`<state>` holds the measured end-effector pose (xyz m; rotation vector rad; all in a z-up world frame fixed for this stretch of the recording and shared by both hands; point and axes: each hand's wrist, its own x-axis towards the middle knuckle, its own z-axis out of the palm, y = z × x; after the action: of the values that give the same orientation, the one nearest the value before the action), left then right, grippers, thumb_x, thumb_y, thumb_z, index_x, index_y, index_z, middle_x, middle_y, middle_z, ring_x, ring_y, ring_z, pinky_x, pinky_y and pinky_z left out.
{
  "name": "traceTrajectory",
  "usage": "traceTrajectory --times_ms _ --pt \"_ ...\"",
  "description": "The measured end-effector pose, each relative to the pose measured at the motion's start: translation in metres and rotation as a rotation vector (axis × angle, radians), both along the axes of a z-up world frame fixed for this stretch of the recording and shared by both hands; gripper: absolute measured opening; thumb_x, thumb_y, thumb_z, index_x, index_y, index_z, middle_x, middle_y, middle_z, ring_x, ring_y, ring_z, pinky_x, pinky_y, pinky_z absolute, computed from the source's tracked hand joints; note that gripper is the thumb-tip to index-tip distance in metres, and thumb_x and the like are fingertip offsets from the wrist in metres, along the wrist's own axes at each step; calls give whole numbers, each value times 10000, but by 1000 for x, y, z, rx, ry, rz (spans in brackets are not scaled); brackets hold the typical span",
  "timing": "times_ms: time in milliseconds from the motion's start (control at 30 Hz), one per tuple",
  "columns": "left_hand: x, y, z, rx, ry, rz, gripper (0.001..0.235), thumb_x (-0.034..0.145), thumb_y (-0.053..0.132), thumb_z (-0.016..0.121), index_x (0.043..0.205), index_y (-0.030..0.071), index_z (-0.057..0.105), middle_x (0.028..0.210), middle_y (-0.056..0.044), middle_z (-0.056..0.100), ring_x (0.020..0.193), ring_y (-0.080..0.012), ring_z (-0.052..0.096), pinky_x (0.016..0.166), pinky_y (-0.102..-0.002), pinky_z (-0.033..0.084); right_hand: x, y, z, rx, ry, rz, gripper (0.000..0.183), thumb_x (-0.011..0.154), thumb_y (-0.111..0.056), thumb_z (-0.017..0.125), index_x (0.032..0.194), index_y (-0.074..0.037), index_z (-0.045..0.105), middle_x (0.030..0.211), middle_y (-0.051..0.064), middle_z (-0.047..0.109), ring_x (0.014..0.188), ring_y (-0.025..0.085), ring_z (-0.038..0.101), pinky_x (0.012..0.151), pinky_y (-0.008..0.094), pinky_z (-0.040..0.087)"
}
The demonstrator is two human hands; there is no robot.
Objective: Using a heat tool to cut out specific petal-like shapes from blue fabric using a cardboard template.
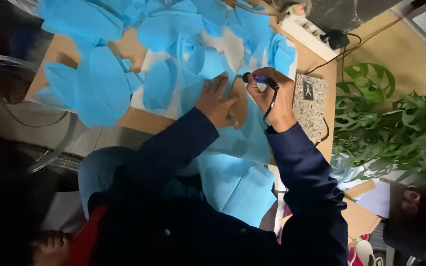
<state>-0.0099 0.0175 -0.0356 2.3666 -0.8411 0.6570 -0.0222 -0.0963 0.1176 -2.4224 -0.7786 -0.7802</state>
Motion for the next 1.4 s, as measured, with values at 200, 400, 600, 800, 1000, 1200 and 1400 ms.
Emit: traceTrajectory --times_ms 200,400,600,800,1000,1200,1400 --pt "6 -7 -14 37 46 -5 636 555 643 626 1055 250 621 1308 -191 284 1217 -407 309 903 -564 294 -4 0 -2 -115 -63 -57 66 800 -17 604 745 -52 595 593 114 564 536 308 555 517 300 444" --pt "41 -32 -83 -48 -369 73 754 572 748 527 1171 298 441 1306 -251 243 1201 -388 312 822 -504 327 -13 2 0 -103 -25 -46 97 800 -15 595 723 -72 582 588 92 560 527 305 545 506 290 441" --pt "3 -3 -9 129 99 -2 597 656 615 562 1137 260 573 1318 -209 288 1244 -405 273 917 -581 255 -18 -1 -1 -144 -10 -59 111 783 -13 608 704 -87 582 573 64 548 524 273 553 493 280 433" --pt "3 -3 -11 217 201 -53 557 790 505 489 1257 203 501 1331 -238 318 1276 -399 244 999 -563 179 -22 1 0 -126 -1 -35 137 812 -39 599 690 -95 571 542 72 515 449 242 489 464 259 395" --pt "38 -33 -86 -29 -105 -20 723 605 648 607 1213 266 520 1324 -234 242 1200 -461 293 908 -616 239 -20 -5 -5 -155 3 -81 91 766 -71 605 708 -138 586 543 26 508 456 184 489 480 243 406" --pt "25 -18 -51 -9 -519 215 628 668 603 659 1195 344 436 1271 -210 305 1123 -354 412 831 -497 311 -14 -2 -6 -167 -51 -78 78 773 -45 588 722 -103 583 564 54 537 468 204 502 497 239 412" --pt "8 -11 -33 108 15 1 691 623 683 585 1210 327 505 1382 -186 189 1275 -403 223 988 -589 211 -9 3 -1 -122 -42 -27 106 777 -1 605 711 -80 581 573 94 548 505 287 543 496 287 431"
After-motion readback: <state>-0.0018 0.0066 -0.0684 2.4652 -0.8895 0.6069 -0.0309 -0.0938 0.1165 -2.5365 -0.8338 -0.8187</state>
